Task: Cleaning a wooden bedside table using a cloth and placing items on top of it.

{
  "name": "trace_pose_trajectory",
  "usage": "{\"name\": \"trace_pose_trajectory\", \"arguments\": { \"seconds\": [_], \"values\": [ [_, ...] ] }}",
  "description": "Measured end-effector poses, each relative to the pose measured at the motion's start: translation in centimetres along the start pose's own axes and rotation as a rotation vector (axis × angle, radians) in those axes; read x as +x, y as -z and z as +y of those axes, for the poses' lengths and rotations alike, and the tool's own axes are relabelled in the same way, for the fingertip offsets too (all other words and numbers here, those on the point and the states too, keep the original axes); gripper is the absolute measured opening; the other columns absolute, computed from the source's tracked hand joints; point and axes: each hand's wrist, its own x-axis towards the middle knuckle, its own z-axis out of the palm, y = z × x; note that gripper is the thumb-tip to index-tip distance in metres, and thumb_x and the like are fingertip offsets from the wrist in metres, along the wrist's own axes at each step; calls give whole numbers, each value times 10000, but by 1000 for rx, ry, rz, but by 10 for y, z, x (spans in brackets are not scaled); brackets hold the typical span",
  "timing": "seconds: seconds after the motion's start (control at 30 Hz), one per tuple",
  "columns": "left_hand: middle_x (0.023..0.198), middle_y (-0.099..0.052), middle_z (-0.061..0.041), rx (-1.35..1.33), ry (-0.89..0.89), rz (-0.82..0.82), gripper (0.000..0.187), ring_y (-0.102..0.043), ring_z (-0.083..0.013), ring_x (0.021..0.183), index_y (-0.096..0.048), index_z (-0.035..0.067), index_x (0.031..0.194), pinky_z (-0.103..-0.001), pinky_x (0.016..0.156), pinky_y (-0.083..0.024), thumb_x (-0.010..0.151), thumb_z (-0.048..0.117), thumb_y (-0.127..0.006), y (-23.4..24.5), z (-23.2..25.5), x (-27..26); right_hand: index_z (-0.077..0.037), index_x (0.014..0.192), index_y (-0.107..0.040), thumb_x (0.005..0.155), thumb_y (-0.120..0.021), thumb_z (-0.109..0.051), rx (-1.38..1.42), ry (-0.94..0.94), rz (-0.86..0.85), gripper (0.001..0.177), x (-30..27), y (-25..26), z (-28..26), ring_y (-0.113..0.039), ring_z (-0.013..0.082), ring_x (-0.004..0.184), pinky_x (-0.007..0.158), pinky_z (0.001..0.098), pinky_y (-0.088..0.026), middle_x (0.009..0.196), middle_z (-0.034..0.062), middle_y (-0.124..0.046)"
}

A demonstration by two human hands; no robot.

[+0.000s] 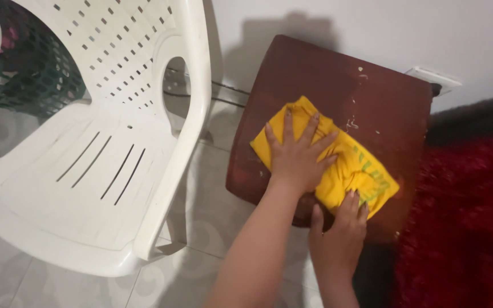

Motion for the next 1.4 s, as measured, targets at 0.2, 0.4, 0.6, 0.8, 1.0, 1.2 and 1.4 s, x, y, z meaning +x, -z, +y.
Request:
{"name": "trace_pose_trajectory", "arguments": {
  "seconds": [0.2, 0.4, 0.6, 0.8, 1.0, 1.2, 1.4],
  "values": [
    [1710, -110, 45, 35, 71, -22, 551, 76, -453, 1551, -336, 532, 1527, -792, 1131, 62, 987, 642, -322, 9, -12, 32, 73, 1522, -430, 1029, -635, -363, -51, 94, 97, 689, 39, -33, 10, -368, 525, 1468, 1174, 601, -343, 1563, 286, -469],
    [1707, -93, 71, 43, 136, -9, 540, 87, -445, 1542, -315, 536, 1524, -821, 1116, 54, 991, 622, -283, 11, -17, 37, 35, 1537, -441, 1047, -593, -385, -65, 25, -23, 663, 80, -34, 7, -348, 492, 1481, 1162, 602, -309, 1590, 236, -456],
    [1707, -77, 78, -26, 307, -31, 542, 87, -455, 1550, -310, 512, 1535, -837, 1112, -6, 1007, 632, -276, 28, -44, 38, 32, 1547, -422, 1016, -591, -425, 5, 100, -115, 721, 102, -29, -21, -337, 473, 1475, 1172, 556, -313, 1566, 241, -460],
    [1684, -105, 89, -77, 426, -5, 540, -213, -466, 1478, -315, 537, 1524, -745, 1045, -305, 991, 622, -331, 24, -57, 28, 41, 1535, -443, 1011, -601, -410, 25, 178, -123, 710, 116, -42, -33, -335, 470, 1479, 1170, 560, -303, 1574, 224, -467],
    [1687, -198, 17, -200, 533, 146, 524, -525, -390, 1244, -400, 514, 1499, -594, 942, -483, 980, 582, -427, 14, -64, 15, 39, 1529, -463, 1019, -597, -408, 28, 285, -121, 692, 121, -50, -36, -346, 470, 1486, 1179, 557, -304, 1582, 214, -467],
    [1633, -344, -60, -212, 619, 215, 560, -564, -407, 1188, -400, 445, 1535, -561, 927, -499, 990, 551, -480, 15, -63, -3, 35, 1523, -472, 1014, -581, -420, 23, 355, -130, 692, 129, -56, -48, -349, 458, 1490, 1193, 563, -289, 1590, 199, -469],
    [1619, -323, -124, -284, 680, 112, 643, -579, -411, 1116, -280, 396, 1601, -565, 877, -497, 1001, 536, -464, 22, -62, -16, 20, 1538, -471, 1022, -544, -461, -38, 418, -143, 709, 138, -71, -50, -360, 435, 1491, 1192, 571, -286, 1597, 180, -467]
  ]
}}
